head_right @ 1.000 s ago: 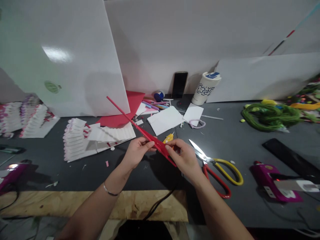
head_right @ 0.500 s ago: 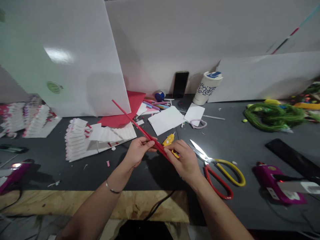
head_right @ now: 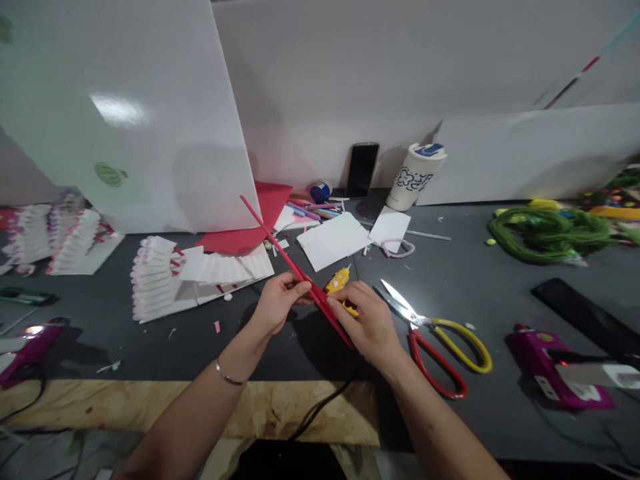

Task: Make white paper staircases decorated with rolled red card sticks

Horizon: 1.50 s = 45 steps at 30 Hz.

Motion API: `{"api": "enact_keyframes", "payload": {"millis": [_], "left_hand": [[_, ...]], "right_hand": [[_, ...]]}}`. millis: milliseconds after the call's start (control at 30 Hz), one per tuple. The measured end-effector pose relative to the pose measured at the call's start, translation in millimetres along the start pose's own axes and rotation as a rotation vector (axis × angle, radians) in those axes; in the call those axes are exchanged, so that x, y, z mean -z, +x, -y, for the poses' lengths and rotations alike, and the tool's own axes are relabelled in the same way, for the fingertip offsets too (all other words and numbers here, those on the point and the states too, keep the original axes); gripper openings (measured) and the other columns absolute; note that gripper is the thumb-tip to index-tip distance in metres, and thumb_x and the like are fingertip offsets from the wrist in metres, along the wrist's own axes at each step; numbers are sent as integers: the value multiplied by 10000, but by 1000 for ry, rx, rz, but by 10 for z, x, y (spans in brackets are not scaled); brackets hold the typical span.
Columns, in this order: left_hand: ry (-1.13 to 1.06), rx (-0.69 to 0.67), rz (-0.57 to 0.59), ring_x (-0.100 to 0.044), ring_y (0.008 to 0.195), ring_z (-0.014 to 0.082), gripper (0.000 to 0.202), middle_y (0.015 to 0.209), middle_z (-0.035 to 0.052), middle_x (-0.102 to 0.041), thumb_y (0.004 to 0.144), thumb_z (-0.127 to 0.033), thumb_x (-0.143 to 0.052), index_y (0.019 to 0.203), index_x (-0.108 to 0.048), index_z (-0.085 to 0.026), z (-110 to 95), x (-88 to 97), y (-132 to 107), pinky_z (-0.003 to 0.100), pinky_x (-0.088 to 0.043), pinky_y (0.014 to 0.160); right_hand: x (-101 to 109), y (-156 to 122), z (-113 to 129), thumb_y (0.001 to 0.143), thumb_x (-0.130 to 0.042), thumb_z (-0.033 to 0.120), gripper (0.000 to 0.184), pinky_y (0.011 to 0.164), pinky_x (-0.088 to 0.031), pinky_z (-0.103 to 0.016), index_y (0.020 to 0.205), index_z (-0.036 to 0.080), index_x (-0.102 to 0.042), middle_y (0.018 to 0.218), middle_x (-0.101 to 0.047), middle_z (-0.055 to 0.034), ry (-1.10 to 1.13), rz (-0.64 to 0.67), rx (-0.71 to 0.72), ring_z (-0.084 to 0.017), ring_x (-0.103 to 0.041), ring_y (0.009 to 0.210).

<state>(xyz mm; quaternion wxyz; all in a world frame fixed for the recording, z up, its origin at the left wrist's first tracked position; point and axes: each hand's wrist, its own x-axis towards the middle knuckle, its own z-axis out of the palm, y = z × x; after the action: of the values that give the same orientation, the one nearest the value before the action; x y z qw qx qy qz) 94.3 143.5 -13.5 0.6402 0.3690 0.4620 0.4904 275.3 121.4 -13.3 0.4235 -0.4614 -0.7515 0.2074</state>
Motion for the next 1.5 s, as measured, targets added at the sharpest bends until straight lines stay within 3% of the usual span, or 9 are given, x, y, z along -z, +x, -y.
{"api": "enact_keyframes", "payload": {"millis": [367, 800, 1067, 1267, 1500], "left_hand": [[-17, -8, -47, -626, 539, 119, 446, 585, -36, -615, 533, -479, -862, 689, -608, -148, 18, -21, -5, 244, -564, 541], [-15, -45, -108, -654, 562, 132, 435, 670, -18, -640, 588, -469, -834, 747, -580, -153, 23, -87, -64, 218, -551, 462], [-62, -61, -145, -653, 583, 131, 438, 690, -9, -645, 609, -463, -819, 781, -556, -157, 22, -96, -67, 197, -536, 454], [-65, -58, -156, -648, 593, 129, 434, 695, -12, -642, 617, -464, -816, 781, -548, -164, 36, -94, -62, 221, -551, 497], [-88, 10, 11, -679, 728, 160, 378, 792, 46, -708, 614, -374, -837, 840, -648, -138, -5, -51, -66, 271, -570, 658]], "right_hand": [[-28, 14, 47, 913, -576, 238, 128, 596, -448, -277, 802, 228, -639, 697, -630, -8, -20, 7, 108, -157, -572, 663], [-131, -10, 84, 884, -588, 112, 113, 624, -449, -282, 834, 212, -603, 724, -644, -22, -201, -87, 319, -151, -545, 663], [-240, -75, 32, 896, -586, 221, 52, 672, -517, -288, 928, 229, -626, 838, -684, -42, -52, -42, 120, -169, -655, 761], [-268, -84, 9, 870, -602, 267, 62, 633, -516, -288, 885, 227, -647, 797, -674, -31, 86, -19, -51, -170, -638, 715], [-237, -72, -28, 837, -649, 319, 108, 632, -520, -274, 851, 215, -675, 806, -676, -28, 244, -56, -196, -153, -636, 692]]}}
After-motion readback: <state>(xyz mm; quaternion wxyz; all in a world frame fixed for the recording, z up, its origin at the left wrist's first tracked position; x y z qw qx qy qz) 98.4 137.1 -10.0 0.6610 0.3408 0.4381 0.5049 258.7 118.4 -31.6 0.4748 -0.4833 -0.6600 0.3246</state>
